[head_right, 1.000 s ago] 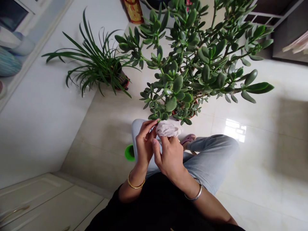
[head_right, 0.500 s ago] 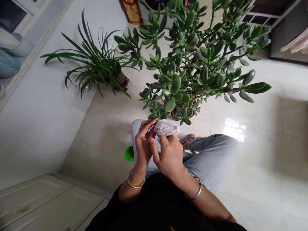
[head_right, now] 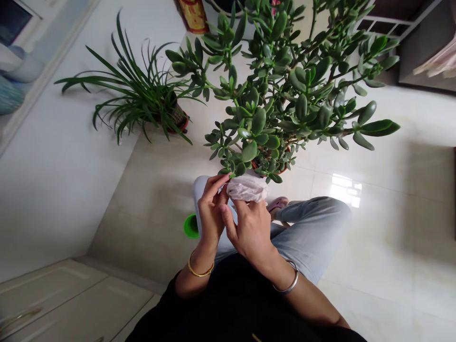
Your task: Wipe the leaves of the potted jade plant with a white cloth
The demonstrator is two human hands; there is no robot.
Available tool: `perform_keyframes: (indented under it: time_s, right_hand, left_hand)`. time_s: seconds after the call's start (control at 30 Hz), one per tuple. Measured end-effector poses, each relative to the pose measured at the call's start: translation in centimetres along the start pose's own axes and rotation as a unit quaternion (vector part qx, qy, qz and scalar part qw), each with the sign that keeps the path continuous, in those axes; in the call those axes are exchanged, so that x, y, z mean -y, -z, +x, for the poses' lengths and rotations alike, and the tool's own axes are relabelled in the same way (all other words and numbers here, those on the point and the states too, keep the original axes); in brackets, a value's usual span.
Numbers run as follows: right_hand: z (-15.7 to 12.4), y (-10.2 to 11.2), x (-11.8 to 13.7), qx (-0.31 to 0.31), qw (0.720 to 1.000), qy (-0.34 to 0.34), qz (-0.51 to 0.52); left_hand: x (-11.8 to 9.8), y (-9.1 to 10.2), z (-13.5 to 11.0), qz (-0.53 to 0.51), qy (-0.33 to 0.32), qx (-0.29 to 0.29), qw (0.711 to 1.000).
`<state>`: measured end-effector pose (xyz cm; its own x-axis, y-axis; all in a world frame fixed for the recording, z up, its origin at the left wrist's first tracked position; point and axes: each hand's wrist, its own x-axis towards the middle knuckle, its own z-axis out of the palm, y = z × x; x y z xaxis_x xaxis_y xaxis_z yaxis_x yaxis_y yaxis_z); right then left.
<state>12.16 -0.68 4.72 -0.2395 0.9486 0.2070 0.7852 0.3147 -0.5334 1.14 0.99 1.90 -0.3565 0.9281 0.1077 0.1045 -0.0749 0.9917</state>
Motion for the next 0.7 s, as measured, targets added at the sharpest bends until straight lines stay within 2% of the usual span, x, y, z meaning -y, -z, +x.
perform_keyframes:
  time_s: [0.37,0.5,0.6,0.67,0.7]
  right_hand:
    - [0.7,-0.3,0.1,-0.008,1.0,-0.004,0.027]
    - [0.2,-0.2,-0.1,-0.004,0.999,0.003,0.046]
    - [-1.1,-0.4,-1.2,-0.058,0.992,0.014,0.108]
    - [-2.1,-0.8,-2.4,-0.124,0.979,-0.023,0.16]
    - [-2.5,-1.1,-3.0,-0.137,0.971,-0.057,0.189]
  left_hand:
    - [-0.5,-0.1,-0.1,0.033,0.022,-0.002,0.999]
    - [-0.4,0.0,-0.1,0.023,0.004,-0.002,1.0]
    - [-0.1,-0.1,-0.1,0.013,-0.001,-0.006,1.0]
    - [0.1,-0.1,-0.1,0.001,0.003,-0.004,1.0]
    - [0.1,-0.1,-0.1,-0.007,0.004,-0.001,1.0]
